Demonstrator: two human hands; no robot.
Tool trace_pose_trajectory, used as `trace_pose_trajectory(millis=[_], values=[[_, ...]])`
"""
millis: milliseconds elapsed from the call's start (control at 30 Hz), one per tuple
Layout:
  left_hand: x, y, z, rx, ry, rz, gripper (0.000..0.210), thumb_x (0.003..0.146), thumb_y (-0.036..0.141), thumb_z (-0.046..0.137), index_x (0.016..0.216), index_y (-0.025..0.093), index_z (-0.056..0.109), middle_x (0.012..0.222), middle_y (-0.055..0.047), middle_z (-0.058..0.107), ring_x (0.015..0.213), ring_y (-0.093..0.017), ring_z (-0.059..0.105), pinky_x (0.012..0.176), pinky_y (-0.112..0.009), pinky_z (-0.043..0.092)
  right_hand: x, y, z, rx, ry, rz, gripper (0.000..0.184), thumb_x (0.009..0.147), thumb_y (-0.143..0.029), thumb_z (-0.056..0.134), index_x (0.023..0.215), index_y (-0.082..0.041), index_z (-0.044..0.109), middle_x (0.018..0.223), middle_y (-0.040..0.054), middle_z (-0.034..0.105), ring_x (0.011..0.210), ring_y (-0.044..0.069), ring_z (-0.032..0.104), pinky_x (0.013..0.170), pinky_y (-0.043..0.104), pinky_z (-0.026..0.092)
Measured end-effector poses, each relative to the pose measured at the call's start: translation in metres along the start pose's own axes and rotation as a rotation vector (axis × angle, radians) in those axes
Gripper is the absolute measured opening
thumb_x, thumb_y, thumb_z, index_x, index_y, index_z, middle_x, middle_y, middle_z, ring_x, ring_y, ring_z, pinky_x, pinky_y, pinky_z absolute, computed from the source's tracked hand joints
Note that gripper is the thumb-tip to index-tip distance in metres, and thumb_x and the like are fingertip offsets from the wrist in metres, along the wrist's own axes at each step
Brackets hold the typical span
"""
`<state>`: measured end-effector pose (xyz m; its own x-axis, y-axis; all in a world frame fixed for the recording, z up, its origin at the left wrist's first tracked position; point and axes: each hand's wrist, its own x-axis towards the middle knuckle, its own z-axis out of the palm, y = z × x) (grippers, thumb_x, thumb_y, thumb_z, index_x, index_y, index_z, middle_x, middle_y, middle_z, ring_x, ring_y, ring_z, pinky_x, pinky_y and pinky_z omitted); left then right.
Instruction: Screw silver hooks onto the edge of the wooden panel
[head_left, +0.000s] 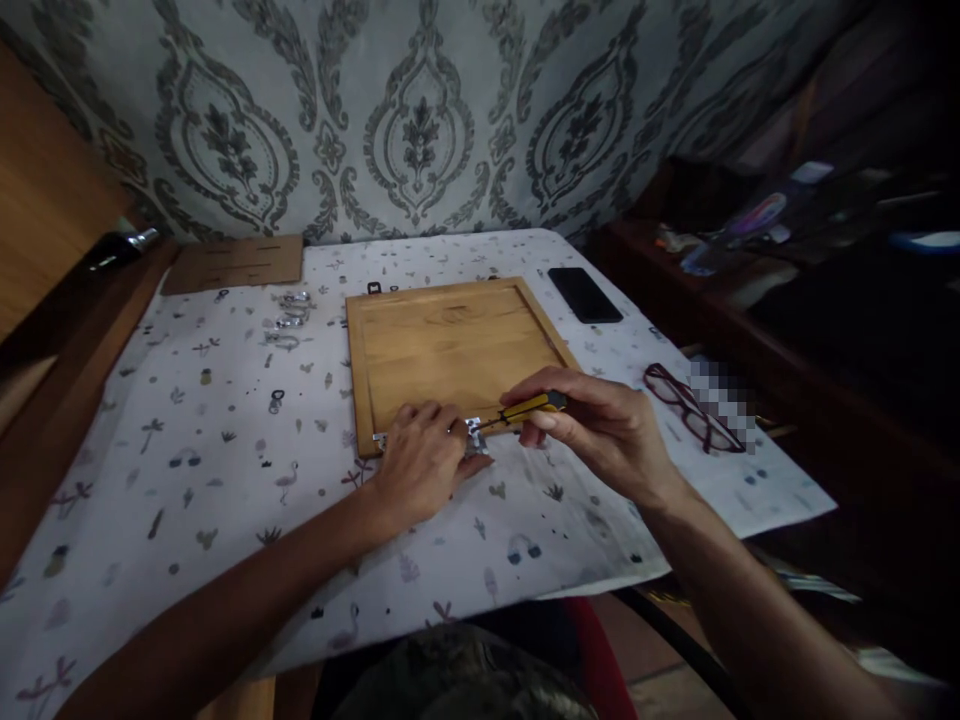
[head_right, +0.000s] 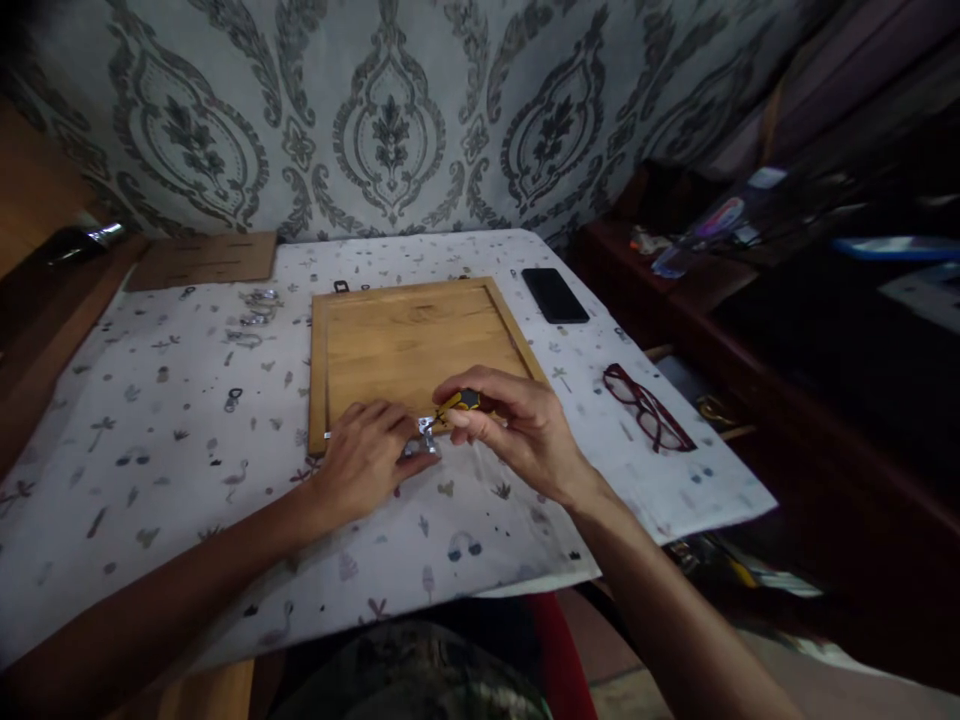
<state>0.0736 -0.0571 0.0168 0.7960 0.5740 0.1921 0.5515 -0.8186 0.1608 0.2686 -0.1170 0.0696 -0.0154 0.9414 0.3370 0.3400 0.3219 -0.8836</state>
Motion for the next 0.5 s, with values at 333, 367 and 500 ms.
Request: trace_pose_trajectory(millis=[333, 367, 500], values=[[-0.001, -0.001, 0.004, 0.010, 0.033, 0.009, 0.042, 0.095, 0.055, 0.062, 0.096, 0.014, 0.072, 0.096, -0.008, 0.071, 0.098, -0.026, 0.063, 0.083, -0.039, 0.044, -0.002, -0.004, 0.009, -0.224, 0.126, -0.056, 0.028, 0.093, -0.046, 0.068, 0.088, -0.018, 0.070, 0.081, 0.0033, 0.072, 0.054, 0.011, 0.065, 0.052, 0.023, 0.053], [-0.001, -0.001, 0.003, 0.008, 0.024, 0.005, 0.042, 0.095, 0.055, 0.062, 0.097, 0.014, 0.072, 0.096, -0.008, 0.071, 0.098, -0.026, 0.064, 0.083, -0.039, 0.044, -0.002, -0.004, 0.007, -0.172, 0.102, -0.038, 0.028, 0.092, -0.046, 0.069, 0.091, -0.019, 0.070, 0.085, 0.0041, 0.073, 0.056, 0.011, 0.066, 0.053, 0.024, 0.055], [0.000, 0.001, -0.001, 0.008, -0.007, 0.006, 0.041, 0.096, 0.053, 0.062, 0.099, 0.013, 0.071, 0.095, -0.008, 0.070, 0.098, -0.027, 0.063, 0.081, -0.038, 0.044, -0.006, -0.001, -0.006, -0.004, -0.021, -0.006, 0.032, 0.092, -0.043, 0.070, 0.116, -0.022, 0.071, 0.100, 0.0056, 0.076, 0.063, 0.012, 0.070, 0.062, 0.026, 0.061]])
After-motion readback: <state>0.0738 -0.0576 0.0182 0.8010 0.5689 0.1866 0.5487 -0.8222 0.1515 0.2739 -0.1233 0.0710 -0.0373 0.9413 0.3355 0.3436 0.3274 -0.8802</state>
